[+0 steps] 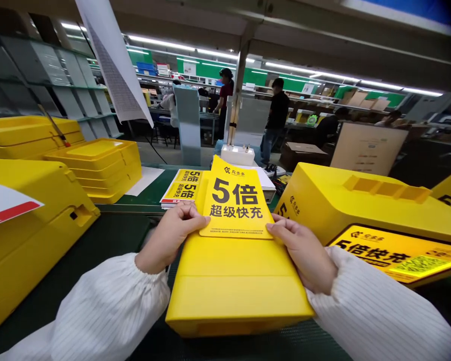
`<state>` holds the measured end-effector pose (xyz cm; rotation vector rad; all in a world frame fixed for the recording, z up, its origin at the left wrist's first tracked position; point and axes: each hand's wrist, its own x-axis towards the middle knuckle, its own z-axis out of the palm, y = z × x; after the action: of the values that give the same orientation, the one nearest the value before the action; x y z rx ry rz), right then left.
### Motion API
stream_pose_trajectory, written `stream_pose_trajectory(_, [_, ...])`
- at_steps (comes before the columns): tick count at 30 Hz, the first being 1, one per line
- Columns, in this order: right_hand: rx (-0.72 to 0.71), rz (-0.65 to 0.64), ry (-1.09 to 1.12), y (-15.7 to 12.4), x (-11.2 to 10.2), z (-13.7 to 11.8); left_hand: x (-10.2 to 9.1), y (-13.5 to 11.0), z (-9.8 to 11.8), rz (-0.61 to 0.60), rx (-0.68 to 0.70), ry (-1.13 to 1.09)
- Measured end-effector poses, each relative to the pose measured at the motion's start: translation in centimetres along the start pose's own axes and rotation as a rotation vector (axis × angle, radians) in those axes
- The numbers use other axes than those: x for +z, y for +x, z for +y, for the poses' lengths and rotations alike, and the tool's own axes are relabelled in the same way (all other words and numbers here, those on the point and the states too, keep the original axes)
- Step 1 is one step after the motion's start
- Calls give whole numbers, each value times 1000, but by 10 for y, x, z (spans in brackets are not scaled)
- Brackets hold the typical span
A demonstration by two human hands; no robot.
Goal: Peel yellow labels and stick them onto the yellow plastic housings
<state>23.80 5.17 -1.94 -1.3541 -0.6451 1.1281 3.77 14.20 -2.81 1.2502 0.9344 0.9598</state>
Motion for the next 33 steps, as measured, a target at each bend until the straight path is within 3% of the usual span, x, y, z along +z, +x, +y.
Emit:
stream_pose_trajectory(5, [-20, 10, -49, 0, -3, 3, 3, -3, -1, 43, 15, -29])
stream_pose_trajectory(24, [87, 78, -55, -1, -2, 2, 4, -6, -1, 30, 37, -110])
stream_pose_trajectory(33, [-5, 32, -91, -2, -3, 1, 3, -4, -1, 28, 45, -65])
